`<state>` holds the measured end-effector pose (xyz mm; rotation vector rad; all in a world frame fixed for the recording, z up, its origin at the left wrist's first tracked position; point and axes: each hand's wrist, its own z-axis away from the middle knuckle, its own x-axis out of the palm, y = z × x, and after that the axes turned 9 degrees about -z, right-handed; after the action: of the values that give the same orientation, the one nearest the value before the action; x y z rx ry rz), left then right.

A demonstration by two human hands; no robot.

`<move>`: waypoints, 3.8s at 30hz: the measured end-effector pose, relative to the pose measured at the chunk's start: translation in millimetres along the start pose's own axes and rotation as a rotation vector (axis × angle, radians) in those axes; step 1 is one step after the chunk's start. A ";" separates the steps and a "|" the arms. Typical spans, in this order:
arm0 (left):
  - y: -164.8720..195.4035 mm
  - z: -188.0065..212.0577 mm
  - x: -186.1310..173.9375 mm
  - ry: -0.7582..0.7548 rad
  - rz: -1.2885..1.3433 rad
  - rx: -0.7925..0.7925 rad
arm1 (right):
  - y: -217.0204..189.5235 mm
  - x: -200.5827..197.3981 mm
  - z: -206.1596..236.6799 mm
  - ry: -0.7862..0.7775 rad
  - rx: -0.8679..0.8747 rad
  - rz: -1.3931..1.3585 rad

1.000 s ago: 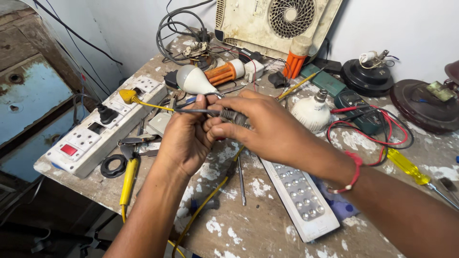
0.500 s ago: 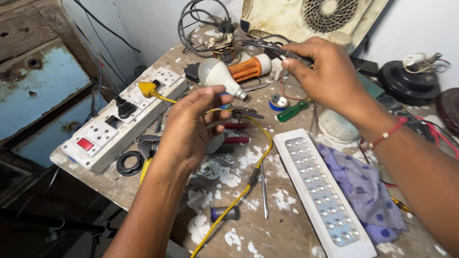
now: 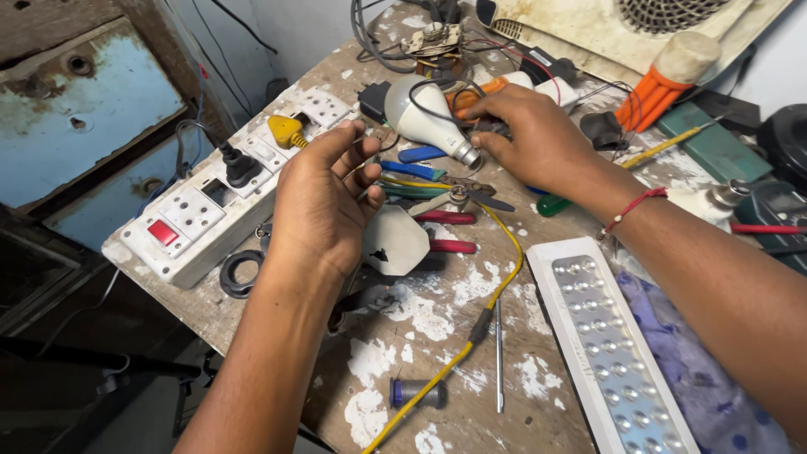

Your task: The person uses a screwdriver to open the casing of an LED emergency light, wipes the housing with a cloth, connects its wires to a power strip, and reassembles the fixture, handling the light bar and its parts on a cluttered workbench.

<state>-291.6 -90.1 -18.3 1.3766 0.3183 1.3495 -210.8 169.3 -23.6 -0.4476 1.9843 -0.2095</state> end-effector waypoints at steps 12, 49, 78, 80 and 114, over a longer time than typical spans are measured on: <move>0.5 -1.9 1.0 0.014 0.009 -0.008 | -15.2 -21.2 -3.3 -0.122 -0.025 -0.115; -60.2 125.5 27.3 -0.344 -0.582 0.222 | -205.4 -81.4 213.9 -0.182 1.001 0.137; -143.1 143.8 127.6 -0.601 -0.385 -0.305 | -158.8 -133.0 291.0 0.341 0.976 -0.324; -147.6 141.1 128.9 -0.614 -0.286 -0.332 | -151.8 -124.6 302.5 0.203 0.900 -0.067; -149.5 174.1 170.9 -0.732 -0.162 -0.231 | -158.5 -147.7 306.7 0.525 0.719 0.095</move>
<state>-24.0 9.9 -1.6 1.5062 -0.2091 0.6559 155.7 98.8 17.6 0.1908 2.2433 -1.0209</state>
